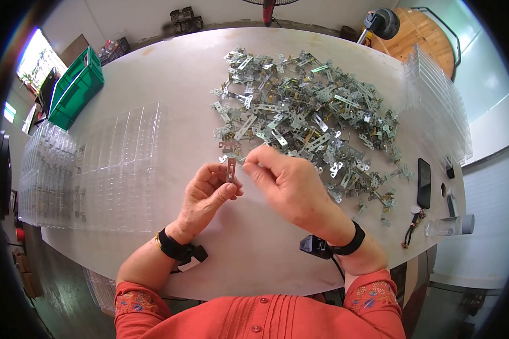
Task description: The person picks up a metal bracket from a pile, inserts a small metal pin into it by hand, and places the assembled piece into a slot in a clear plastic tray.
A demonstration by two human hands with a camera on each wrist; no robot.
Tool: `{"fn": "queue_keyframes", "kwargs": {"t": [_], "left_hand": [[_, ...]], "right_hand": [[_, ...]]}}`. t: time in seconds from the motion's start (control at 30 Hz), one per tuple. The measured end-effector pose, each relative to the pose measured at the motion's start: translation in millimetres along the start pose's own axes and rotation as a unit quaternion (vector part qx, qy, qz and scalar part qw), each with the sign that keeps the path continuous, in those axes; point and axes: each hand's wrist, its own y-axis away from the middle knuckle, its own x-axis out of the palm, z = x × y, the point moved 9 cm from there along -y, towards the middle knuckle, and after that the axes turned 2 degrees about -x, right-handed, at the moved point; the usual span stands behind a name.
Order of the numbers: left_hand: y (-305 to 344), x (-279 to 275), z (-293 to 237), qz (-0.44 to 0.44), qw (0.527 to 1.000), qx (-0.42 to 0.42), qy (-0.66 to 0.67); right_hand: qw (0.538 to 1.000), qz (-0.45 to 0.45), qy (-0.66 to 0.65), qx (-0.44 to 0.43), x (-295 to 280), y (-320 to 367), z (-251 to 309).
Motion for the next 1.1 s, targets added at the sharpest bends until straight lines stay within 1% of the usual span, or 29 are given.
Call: {"fn": "queue_keyframes", "kwargs": {"t": [0.03, 0.07, 0.13, 0.17, 0.23, 0.27, 0.33, 0.37, 0.43, 0.53, 0.57, 0.6, 0.63, 0.67, 0.73, 0.77, 0.83, 0.87, 0.93, 0.97, 1.0, 1.07, 1.1], "left_hand": [[-0.5, 0.1, 1.7, 0.001, 1.0, 0.0, 0.0], [-0.6, -1.4, 1.3, -0.007, 1.0, 0.009, -0.004], [-1.0, -1.9, -0.1, -0.015, 1.0, 0.019, -0.008], [-1.1, -2.2, -1.7, -0.026, 0.999, 0.025, -0.005], [-1.0, -3.3, -2.5, -0.038, 0.999, 0.03, -0.002], [-1.1, -3.1, -2.4, -0.036, 0.999, 0.033, -0.006], [-1.3, -2.5, -2.4, -0.034, 0.999, 0.035, -0.01], [-1.3, -2.0, -3.3, -0.035, 0.998, 0.041, -0.019], [-1.1, -0.8, -4.3, -0.036, 0.998, 0.046, -0.029], [-0.1, -0.1, -6.2, -0.035, 0.998, 0.042, -0.03], [0.4, -1.0, -3.5, -0.032, 0.998, 0.021, -0.057], [0.9, -1.8, -0.7, -0.03, 0.996, 0.0, -0.084], [1.1, -2.4, 0.2, -0.032, 0.996, 0.001, -0.085], [1.0, -1.3, 0.7, -0.027, 0.996, 0.013, -0.084], [1.0, -3.7, 2.1, -0.033, 0.995, 0.025, -0.09], [0.2, -4.6, 3.6, -0.036, 0.995, 0.029, -0.085], [1.1, -8.1, -0.9, -0.054, 0.995, 0.027, -0.082], [1.6, -10.3, -3.8, -0.069, 0.993, 0.029, -0.09], [1.9, -21.7, -7.9, -0.137, 0.988, 0.027, -0.063], [1.4, -26.4, -8.2, -0.15, 0.987, 0.035, -0.053], [1.9, -29.0, -11.0, -0.16, 0.985, 0.038, -0.059], [1.7, -33.5, -13.8, -0.187, 0.977, 0.029, -0.094], [2.1, -35.6, -15.8, -0.202, 0.971, 0.046, -0.12]], "right_hand": [[0.995, 0.067, -0.025, 0.071, 11.5, 3.5, -8.8], [0.995, 0.066, -0.026, 0.072, 13.3, 4.1, -10.3], [0.997, 0.064, 0.01, 0.031, 18.4, 3.3, -9.4], [0.997, 0.064, 0.01, 0.031, 19.7, 3.2, -11.6], [0.999, 0.02, 0.029, -0.028, 14.5, 1.9, -4.4], [0.999, 0.021, 0.029, -0.028, 16.6, 2.0, -6.2], [0.997, -0.005, 0.027, -0.068, 16.1, 3.7, -1.3], [0.997, -0.005, 0.027, -0.068, 16.3, 4.9, -0.7], [0.996, 0.07, 0.038, -0.047, 29.2, 7.8, -2.8], [0.996, 0.077, 0.027, -0.029, 27.7, 6.6, -4.4], [0.996, 0.077, 0.027, -0.03, 27.9, 6.6, -4.1], [0.998, 0.049, 0.039, -0.03, 23.2, 5.6, -3.7], [0.998, 0.023, 0.05, -0.032, 18.9, 4.5, -2.9], [0.998, 0.025, 0.048, -0.036, 19.0, 4.0, -1.0], [0.996, 0.081, 0.034, -0.022, 27.7, 5.4, -0.3], [0.996, 0.085, 0.027, -0.031, 28.5, 5.9, 1.6], [0.995, 0.088, 0.04, -0.019, 28.5, 6.3, -1.4], [0.994, 0.096, 0.03, -0.031, 30.1, 6.6, 3.5], [0.995, 0.092, 0.033, 0.017, 26.7, 6.5, 1.7], [0.993, 0.115, 0.024, 0.031, 30.5, 7.4, -1.3], [0.992, 0.121, 0.017, 0.022, 31.9, 7.0, -0.1], [0.975, 0.215, 0.005, 0.062, 48.9, 13.7, -8.0], [0.972, 0.227, -0.005, 0.053, 55.3, 15.9, -8.9]]}}
